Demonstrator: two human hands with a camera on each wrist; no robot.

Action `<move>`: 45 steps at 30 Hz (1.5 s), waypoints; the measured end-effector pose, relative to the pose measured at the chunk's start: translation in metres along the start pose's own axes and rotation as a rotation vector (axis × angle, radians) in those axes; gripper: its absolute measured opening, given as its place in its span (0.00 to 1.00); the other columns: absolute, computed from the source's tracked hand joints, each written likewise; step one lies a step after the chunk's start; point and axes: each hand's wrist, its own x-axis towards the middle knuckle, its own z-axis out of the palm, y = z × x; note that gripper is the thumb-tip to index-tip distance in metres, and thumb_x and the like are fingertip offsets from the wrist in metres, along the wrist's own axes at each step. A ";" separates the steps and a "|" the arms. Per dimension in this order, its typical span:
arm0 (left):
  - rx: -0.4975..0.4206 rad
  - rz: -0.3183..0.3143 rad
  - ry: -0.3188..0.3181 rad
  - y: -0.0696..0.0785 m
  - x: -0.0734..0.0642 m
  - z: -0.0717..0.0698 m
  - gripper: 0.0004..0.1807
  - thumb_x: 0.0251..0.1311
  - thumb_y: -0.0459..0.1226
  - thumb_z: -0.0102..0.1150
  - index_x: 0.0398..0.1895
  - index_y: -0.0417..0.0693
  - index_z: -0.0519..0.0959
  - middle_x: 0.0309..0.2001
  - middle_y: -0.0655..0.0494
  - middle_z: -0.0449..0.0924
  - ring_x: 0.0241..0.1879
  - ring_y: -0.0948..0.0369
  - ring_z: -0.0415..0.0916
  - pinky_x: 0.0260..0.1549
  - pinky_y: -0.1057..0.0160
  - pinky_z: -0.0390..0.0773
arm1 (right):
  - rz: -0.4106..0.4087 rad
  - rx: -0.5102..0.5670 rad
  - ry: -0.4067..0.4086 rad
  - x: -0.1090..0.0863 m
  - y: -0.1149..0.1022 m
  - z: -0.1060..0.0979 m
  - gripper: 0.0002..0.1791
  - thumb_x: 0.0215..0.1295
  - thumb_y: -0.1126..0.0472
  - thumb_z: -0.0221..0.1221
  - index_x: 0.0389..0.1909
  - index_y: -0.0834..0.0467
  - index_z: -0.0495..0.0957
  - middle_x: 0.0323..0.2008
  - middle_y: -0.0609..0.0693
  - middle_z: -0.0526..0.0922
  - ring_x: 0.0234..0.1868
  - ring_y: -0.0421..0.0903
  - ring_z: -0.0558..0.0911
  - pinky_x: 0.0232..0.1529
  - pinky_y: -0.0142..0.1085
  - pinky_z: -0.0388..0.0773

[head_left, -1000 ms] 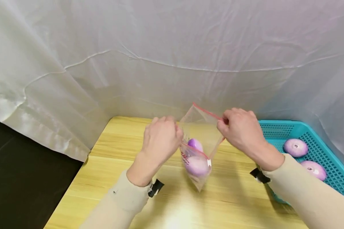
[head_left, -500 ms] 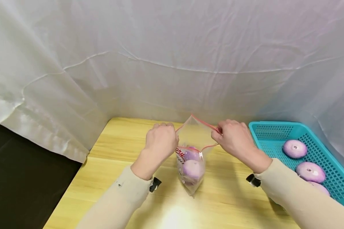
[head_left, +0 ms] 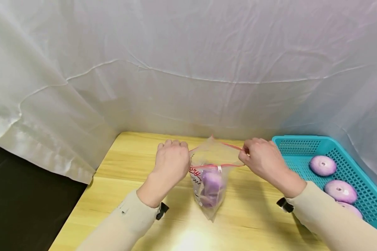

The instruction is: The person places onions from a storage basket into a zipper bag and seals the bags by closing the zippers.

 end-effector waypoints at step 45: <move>-0.186 0.149 0.139 -0.007 -0.013 0.023 0.07 0.62 0.37 0.64 0.28 0.48 0.76 0.25 0.56 0.71 0.27 0.56 0.65 0.27 0.59 0.63 | -0.284 -0.094 0.363 -0.036 0.085 -0.019 0.05 0.62 0.64 0.62 0.29 0.61 0.82 0.27 0.55 0.82 0.30 0.57 0.79 0.34 0.52 0.76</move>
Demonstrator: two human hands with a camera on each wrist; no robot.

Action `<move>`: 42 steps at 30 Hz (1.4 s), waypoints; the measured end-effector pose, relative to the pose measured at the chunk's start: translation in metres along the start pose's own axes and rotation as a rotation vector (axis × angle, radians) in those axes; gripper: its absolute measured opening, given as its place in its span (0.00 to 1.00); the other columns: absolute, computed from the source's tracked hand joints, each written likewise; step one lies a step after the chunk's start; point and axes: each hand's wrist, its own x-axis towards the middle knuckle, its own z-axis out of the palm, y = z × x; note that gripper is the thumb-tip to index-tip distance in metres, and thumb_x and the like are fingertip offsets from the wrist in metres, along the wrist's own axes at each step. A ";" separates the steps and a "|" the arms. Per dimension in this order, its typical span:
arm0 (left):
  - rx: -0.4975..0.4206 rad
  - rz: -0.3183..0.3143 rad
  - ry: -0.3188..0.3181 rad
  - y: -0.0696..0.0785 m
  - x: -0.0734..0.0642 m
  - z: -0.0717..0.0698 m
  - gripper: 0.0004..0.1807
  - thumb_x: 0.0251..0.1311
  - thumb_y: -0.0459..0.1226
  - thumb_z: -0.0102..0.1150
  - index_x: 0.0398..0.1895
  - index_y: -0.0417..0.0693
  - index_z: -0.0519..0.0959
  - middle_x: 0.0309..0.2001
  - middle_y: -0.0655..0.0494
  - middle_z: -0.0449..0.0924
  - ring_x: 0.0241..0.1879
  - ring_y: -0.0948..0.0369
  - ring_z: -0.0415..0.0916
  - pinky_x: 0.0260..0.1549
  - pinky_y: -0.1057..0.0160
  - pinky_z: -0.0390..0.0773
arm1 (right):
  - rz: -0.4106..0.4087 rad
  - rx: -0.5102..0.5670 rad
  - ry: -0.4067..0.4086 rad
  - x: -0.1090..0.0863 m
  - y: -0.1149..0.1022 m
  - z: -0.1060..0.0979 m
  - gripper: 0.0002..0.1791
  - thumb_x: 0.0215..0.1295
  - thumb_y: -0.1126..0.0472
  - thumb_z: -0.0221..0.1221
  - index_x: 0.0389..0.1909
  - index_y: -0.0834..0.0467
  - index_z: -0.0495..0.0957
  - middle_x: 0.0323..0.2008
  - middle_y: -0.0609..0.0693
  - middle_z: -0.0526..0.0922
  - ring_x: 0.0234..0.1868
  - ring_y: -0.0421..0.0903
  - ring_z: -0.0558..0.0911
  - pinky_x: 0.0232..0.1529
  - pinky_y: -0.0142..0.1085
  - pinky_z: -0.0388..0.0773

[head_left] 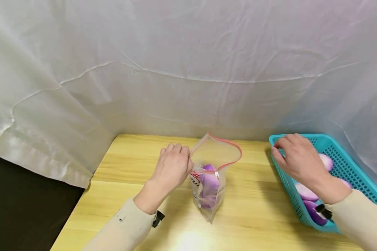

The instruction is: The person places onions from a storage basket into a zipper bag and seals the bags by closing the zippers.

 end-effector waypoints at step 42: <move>-0.125 -0.116 -0.139 -0.014 -0.003 -0.002 0.08 0.65 0.40 0.63 0.30 0.51 0.76 0.27 0.57 0.72 0.30 0.55 0.66 0.32 0.56 0.65 | -0.119 -0.532 -0.666 -0.157 0.168 -0.002 0.23 0.55 0.63 0.69 0.53 0.64 0.82 0.51 0.63 0.80 0.54 0.65 0.75 0.50 0.66 0.73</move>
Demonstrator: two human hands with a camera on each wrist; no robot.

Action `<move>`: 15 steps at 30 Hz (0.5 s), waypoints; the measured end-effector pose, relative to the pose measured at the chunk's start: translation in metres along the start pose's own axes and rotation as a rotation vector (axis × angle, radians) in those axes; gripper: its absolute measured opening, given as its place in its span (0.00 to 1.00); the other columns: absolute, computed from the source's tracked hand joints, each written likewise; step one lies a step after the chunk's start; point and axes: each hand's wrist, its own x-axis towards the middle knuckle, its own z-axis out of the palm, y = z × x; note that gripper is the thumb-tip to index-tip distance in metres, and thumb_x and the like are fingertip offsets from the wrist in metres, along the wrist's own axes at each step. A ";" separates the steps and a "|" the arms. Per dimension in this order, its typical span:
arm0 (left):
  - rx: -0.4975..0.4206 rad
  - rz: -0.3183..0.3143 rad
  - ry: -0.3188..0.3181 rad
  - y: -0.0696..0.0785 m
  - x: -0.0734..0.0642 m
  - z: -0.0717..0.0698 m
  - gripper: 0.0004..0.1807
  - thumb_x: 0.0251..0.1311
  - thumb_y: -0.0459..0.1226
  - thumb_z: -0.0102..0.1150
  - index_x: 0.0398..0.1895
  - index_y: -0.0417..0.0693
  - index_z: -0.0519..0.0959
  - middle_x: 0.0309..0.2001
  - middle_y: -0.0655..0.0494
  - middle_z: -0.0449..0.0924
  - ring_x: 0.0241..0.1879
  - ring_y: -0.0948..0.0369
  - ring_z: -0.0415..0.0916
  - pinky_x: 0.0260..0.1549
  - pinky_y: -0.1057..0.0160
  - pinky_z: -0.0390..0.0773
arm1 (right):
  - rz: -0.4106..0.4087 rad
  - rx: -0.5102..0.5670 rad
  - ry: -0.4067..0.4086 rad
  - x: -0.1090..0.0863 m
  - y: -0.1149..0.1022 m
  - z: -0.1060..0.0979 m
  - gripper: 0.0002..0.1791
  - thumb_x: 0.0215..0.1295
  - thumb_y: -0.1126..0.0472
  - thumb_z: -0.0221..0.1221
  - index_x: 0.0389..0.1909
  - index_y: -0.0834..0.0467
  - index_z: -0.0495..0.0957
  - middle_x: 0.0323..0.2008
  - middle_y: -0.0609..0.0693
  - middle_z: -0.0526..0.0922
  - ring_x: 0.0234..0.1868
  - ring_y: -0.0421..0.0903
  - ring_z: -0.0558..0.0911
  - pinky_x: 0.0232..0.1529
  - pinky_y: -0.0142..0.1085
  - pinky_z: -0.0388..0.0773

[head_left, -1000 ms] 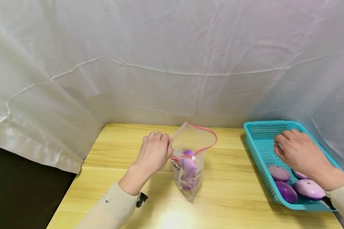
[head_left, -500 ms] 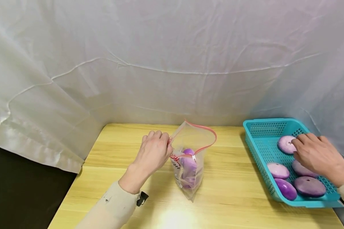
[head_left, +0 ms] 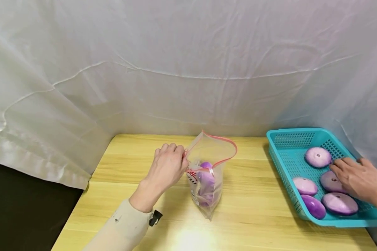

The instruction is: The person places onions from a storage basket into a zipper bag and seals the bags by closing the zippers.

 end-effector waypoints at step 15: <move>0.002 -0.010 -0.002 0.001 -0.002 0.000 0.08 0.65 0.39 0.61 0.28 0.51 0.74 0.27 0.58 0.70 0.29 0.55 0.66 0.32 0.55 0.65 | -0.021 -0.006 -0.173 -0.002 0.011 0.019 0.22 0.63 0.59 0.67 0.57 0.64 0.82 0.56 0.64 0.81 0.60 0.68 0.73 0.55 0.68 0.71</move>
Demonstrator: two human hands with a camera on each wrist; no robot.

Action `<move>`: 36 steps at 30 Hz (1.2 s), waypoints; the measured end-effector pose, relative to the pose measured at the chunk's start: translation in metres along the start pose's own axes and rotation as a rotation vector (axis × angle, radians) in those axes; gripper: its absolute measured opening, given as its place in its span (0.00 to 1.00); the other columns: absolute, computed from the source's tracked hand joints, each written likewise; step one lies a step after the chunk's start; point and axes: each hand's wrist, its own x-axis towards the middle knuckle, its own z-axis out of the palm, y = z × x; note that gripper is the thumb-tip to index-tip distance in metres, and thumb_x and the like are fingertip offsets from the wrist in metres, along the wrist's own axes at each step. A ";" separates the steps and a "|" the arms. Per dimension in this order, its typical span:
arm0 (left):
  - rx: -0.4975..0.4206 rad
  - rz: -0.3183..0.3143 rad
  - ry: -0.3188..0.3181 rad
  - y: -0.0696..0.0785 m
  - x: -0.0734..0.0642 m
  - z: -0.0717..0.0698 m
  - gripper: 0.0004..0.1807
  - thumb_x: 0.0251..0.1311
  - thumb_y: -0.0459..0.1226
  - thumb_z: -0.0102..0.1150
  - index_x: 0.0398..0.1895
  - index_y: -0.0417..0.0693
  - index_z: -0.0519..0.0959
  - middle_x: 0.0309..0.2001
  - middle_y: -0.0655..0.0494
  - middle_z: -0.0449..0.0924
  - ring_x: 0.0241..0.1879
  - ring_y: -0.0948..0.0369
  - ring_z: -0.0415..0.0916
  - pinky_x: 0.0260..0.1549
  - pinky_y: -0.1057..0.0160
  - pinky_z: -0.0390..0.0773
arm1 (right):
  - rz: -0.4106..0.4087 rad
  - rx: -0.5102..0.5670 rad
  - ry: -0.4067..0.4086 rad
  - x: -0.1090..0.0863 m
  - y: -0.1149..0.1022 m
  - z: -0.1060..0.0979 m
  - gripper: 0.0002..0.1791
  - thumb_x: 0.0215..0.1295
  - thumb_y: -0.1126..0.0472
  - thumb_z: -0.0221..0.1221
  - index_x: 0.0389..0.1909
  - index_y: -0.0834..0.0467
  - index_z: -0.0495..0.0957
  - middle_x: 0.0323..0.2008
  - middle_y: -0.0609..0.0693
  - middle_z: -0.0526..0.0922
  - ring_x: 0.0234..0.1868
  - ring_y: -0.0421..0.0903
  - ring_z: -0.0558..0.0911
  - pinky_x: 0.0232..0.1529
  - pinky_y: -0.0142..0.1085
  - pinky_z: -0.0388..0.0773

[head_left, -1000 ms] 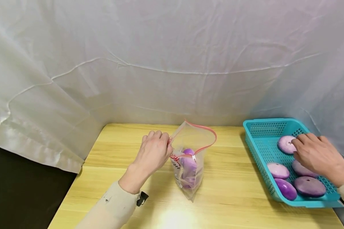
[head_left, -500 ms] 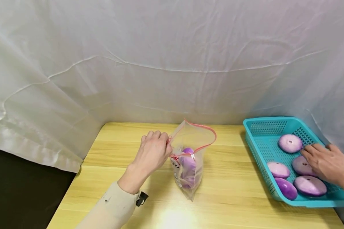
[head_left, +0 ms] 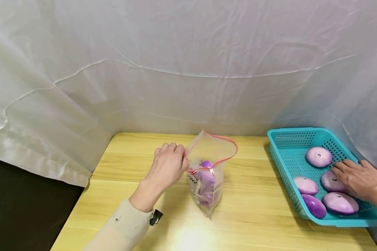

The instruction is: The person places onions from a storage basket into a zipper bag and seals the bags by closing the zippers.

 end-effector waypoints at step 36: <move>0.004 0.002 -0.024 0.002 0.000 0.002 0.06 0.66 0.39 0.61 0.31 0.52 0.77 0.28 0.58 0.72 0.31 0.55 0.69 0.32 0.56 0.63 | 0.175 0.203 0.043 0.014 0.005 0.031 0.44 0.41 0.49 0.79 0.52 0.69 0.68 0.45 0.69 0.73 0.51 0.69 0.71 0.52 0.71 0.66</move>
